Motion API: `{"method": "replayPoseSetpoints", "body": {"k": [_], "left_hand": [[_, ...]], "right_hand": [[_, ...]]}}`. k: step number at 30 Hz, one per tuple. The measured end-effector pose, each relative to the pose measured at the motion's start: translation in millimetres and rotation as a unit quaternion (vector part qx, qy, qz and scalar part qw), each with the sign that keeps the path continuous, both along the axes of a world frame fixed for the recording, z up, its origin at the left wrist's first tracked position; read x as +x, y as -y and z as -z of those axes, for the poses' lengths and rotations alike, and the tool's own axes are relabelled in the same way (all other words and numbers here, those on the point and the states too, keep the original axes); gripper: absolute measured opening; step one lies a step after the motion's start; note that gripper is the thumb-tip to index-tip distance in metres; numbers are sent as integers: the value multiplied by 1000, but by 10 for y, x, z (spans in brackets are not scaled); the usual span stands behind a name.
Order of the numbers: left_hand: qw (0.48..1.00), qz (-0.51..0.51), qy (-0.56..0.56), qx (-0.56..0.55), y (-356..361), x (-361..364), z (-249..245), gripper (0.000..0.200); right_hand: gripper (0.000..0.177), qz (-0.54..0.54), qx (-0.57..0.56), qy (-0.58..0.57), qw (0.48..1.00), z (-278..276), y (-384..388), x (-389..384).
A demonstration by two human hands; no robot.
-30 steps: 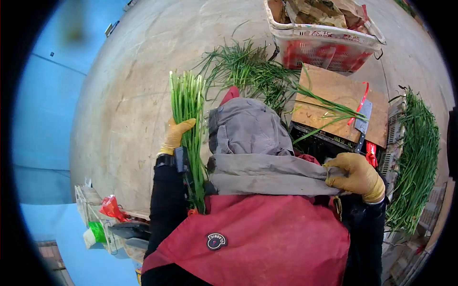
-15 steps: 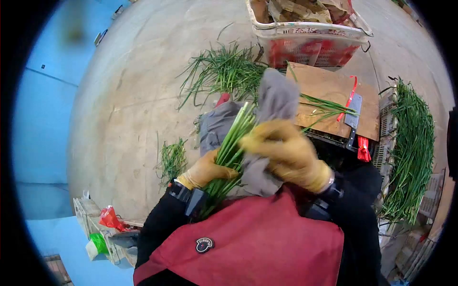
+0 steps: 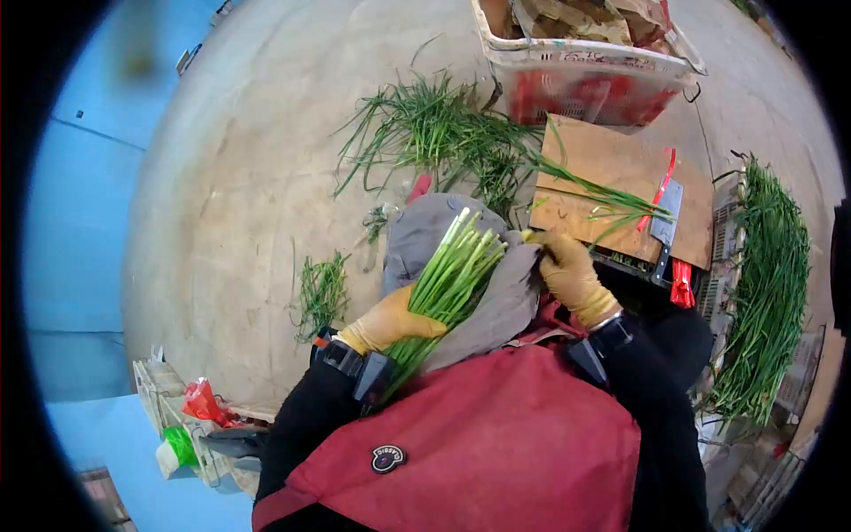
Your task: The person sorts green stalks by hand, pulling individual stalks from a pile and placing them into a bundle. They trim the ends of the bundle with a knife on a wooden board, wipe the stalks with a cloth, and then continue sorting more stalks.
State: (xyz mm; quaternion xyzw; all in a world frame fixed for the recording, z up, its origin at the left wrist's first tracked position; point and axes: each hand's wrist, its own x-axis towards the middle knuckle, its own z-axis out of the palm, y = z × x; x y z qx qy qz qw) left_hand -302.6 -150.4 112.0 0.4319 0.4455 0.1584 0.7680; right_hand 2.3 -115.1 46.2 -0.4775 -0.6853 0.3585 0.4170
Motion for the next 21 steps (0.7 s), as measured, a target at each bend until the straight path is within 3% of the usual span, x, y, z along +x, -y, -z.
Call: {"method": "replayPoseSetpoints", "body": {"k": [1,3,4,6,7,8,9,11,12,13,15,18,21], "left_hand": [[1000,0,1,-21,0,-5,-2,60],[998,5,4,-56,-61,41,-79,62],[997,10,-60,-37,-64,87,-170,60],[997,24,-64,38,-60,81,-95,53],[994,31,-67,75,-53,76,-76,50],[998,23,-55,2,-69,104,-157,45],[998,23,-56,1,-97,107,-161,44],[998,20,-59,-12,-50,52,-122,43],[997,31,-72,19,-32,3,-21,48],[997,40,-62,26,-34,-26,27,54],[997,56,-41,41,-39,-25,33,65],[998,42,-5,-37,-15,39,-131,70],[997,57,-53,-25,-40,55,-250,72]], "right_hand": [[42,-8,-24,-68,997,-193,59,14],[46,-88,107,-54,989,-583,17,-117],[46,-155,154,-48,975,-781,-11,-236],[43,-257,204,-39,944,-861,-91,-580],[33,-251,190,-2,949,-641,-112,-664],[29,-201,160,42,966,-359,-130,-692],[25,-151,132,87,976,-128,-173,-674],[26,-113,-36,151,981,115,-176,-541],[26,-134,-145,187,962,199,-236,-438],[29,-149,-132,191,961,244,-185,-289],[32,-185,-247,231,923,222,-153,-105],[33,-258,-256,285,887,111,-141,117],[31,-212,-228,250,917,-219,-77,345]]}}
